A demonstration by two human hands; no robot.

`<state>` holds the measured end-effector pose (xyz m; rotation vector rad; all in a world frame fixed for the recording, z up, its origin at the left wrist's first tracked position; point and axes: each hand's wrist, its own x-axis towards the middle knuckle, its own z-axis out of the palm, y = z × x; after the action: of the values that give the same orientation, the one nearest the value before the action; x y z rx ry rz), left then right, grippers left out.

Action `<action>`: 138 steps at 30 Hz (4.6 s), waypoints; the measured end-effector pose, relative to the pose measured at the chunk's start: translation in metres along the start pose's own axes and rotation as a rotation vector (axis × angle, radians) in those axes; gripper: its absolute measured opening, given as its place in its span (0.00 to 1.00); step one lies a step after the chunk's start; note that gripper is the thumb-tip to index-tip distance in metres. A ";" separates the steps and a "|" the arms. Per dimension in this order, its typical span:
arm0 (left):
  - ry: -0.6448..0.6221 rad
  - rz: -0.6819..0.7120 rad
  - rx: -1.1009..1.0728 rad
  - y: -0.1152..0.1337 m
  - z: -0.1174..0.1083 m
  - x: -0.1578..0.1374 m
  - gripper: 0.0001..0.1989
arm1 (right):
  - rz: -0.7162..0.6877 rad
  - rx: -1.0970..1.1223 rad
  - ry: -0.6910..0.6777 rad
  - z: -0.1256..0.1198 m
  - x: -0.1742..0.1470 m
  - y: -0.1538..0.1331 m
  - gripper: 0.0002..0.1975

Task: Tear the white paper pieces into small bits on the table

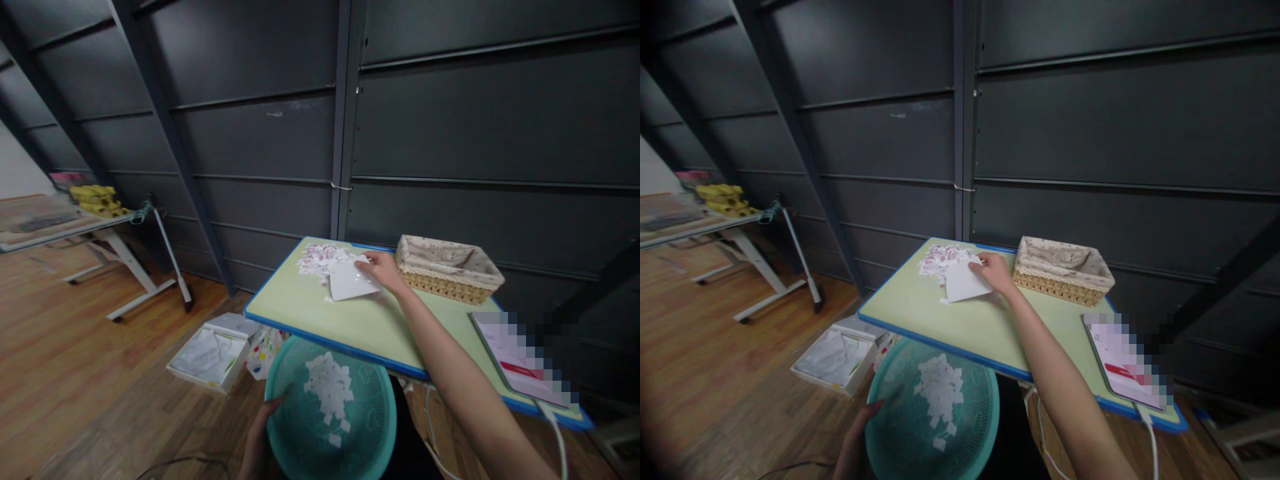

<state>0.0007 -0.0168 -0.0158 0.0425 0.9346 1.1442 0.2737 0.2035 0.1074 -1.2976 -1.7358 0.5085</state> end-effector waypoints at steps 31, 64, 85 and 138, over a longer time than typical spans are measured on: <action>-0.031 0.111 0.108 -0.001 0.000 0.003 0.41 | 0.064 0.035 0.041 -0.008 0.003 0.005 0.16; 0.042 0.026 -0.044 0.010 0.018 -0.009 0.27 | 0.137 0.190 0.104 -0.004 0.004 0.008 0.19; 0.050 0.004 -0.058 0.011 0.019 -0.011 0.44 | 0.030 -0.020 0.031 -0.004 0.004 0.010 0.17; 0.083 0.018 -0.003 0.012 0.021 -0.011 0.34 | 0.129 0.171 -0.220 -0.010 -0.002 0.004 0.16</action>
<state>0.0042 -0.0113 0.0100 0.0010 1.0077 1.1709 0.2850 0.2016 0.1088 -1.2743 -1.7492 0.8828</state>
